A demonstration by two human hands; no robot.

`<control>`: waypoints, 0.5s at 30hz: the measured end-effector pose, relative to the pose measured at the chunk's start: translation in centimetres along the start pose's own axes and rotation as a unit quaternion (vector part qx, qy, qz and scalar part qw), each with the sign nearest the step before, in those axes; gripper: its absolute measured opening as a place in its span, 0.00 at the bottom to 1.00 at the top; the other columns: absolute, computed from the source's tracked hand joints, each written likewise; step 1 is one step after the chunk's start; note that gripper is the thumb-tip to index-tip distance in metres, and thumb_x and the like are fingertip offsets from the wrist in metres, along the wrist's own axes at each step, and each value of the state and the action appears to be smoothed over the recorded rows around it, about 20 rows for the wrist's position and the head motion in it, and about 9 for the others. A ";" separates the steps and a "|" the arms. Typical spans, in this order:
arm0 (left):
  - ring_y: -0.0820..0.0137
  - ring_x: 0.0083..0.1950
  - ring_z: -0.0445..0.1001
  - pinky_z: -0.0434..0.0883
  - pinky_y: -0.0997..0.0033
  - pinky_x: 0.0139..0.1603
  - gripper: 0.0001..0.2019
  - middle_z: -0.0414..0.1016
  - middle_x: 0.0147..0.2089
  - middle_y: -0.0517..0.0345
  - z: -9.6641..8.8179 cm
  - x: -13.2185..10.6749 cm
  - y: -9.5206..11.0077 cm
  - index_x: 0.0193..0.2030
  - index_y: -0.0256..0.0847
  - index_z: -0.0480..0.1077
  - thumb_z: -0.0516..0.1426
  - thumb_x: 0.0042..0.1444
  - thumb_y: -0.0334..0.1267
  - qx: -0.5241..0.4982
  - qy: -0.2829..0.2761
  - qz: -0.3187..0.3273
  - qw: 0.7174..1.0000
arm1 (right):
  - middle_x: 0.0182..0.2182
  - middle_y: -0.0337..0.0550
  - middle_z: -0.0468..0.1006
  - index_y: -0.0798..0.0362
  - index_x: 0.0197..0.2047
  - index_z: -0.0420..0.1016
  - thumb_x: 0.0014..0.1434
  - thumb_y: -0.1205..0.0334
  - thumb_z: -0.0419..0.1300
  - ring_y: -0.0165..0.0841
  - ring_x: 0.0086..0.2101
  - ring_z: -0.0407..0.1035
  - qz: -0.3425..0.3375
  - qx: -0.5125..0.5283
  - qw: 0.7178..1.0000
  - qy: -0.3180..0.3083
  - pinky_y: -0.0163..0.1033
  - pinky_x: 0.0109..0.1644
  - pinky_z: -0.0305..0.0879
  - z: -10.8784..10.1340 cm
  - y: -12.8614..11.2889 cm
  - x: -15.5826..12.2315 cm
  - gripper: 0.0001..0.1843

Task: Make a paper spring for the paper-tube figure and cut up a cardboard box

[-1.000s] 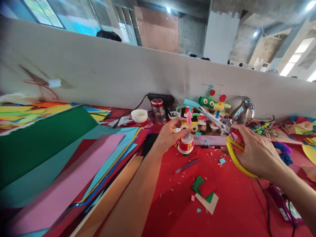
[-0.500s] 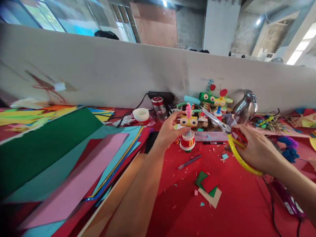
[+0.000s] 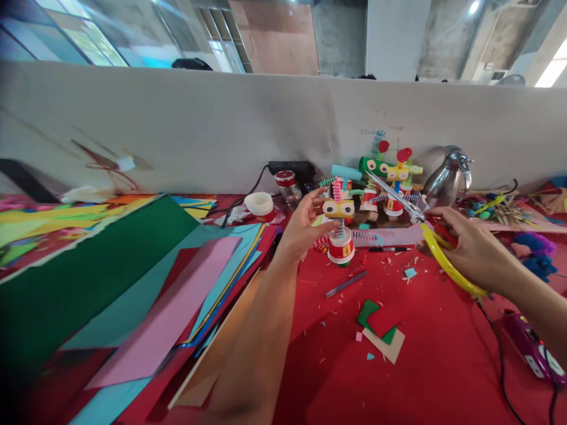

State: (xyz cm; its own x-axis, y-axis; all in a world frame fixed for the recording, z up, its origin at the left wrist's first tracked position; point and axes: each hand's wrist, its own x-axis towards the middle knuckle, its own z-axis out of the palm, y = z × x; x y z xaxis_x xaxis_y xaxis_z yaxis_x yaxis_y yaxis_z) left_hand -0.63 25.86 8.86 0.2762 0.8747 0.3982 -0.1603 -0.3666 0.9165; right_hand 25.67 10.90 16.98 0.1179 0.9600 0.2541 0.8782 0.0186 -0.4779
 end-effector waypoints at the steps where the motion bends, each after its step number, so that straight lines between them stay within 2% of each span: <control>1: 0.59 0.54 0.73 0.69 0.55 0.56 0.37 0.72 0.55 0.49 0.0 0.0 0.0 0.60 0.48 0.65 0.70 0.41 0.46 -0.011 0.008 -0.003 1.000 | 0.44 0.53 0.80 0.51 0.53 0.70 0.47 0.30 0.58 0.47 0.41 0.76 0.013 0.020 1.000 -0.008 0.50 0.43 0.74 0.0 0.1 0.0 0.39; 3: 0.59 0.57 0.71 0.67 0.55 0.59 0.32 0.71 0.58 0.48 -0.1 0.0 0.0 0.58 0.49 0.66 0.67 0.47 0.52 -0.039 0.037 -0.006 0.999 | 0.46 0.54 0.79 0.51 0.53 0.70 0.45 0.30 0.60 0.48 0.44 0.75 0.035 0.049 0.998 -0.027 0.52 0.46 0.73 -0.1 0.3 0.2 0.40; 5: 0.59 0.61 0.69 0.65 0.56 0.61 0.28 0.70 0.60 0.48 -0.1 0.1 0.3 0.56 0.49 0.68 0.60 0.53 0.60 -0.068 0.075 -0.011 0.995 | 0.48 0.53 0.79 0.50 0.54 0.70 0.46 0.31 0.60 0.49 0.46 0.74 0.029 0.044 0.998 -0.027 0.54 0.48 0.71 -0.1 0.7 0.6 0.40; 8: 0.59 0.61 0.70 0.66 0.56 0.60 0.29 0.73 0.58 0.47 0.0 0.3 0.9 0.53 0.47 0.70 0.51 0.56 0.66 -0.097 0.110 -0.043 0.988 | 0.46 0.53 0.78 0.50 0.56 0.68 0.47 0.32 0.59 0.49 0.45 0.73 0.003 0.035 0.999 -0.029 0.54 0.48 0.70 -0.1 1.4 1.7 0.40; 11: 0.59 0.59 0.71 0.69 0.57 0.56 0.29 0.75 0.56 0.47 0.1 0.7 1.1 0.52 0.46 0.71 0.53 0.56 0.66 -0.102 0.106 -0.080 0.986 | 0.41 0.51 0.78 0.51 0.57 0.66 0.48 0.36 0.61 0.44 0.41 0.72 -0.021 0.041 0.998 -0.031 0.48 0.44 0.71 0.0 2.0 3.0 0.39; 15: 0.61 0.55 0.73 0.71 0.60 0.52 0.24 0.75 0.55 0.50 0.4 1.3 0.7 0.52 0.46 0.71 0.60 0.54 0.58 -0.086 0.100 -0.100 0.986 | 0.45 0.52 0.77 0.53 0.59 0.64 0.55 0.45 0.61 0.38 0.41 0.71 -0.035 0.055 0.997 -0.029 0.41 0.44 0.69 0.2 1.6 4.2 0.33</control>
State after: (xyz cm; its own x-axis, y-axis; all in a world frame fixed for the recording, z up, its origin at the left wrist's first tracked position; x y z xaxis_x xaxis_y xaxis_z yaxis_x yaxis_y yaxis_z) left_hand 0.02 26.65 10.05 0.1289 0.9754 0.1786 -0.2839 -0.1363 0.9491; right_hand 27.51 15.05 17.16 0.0271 0.9699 0.2422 0.8269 0.1143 -0.5506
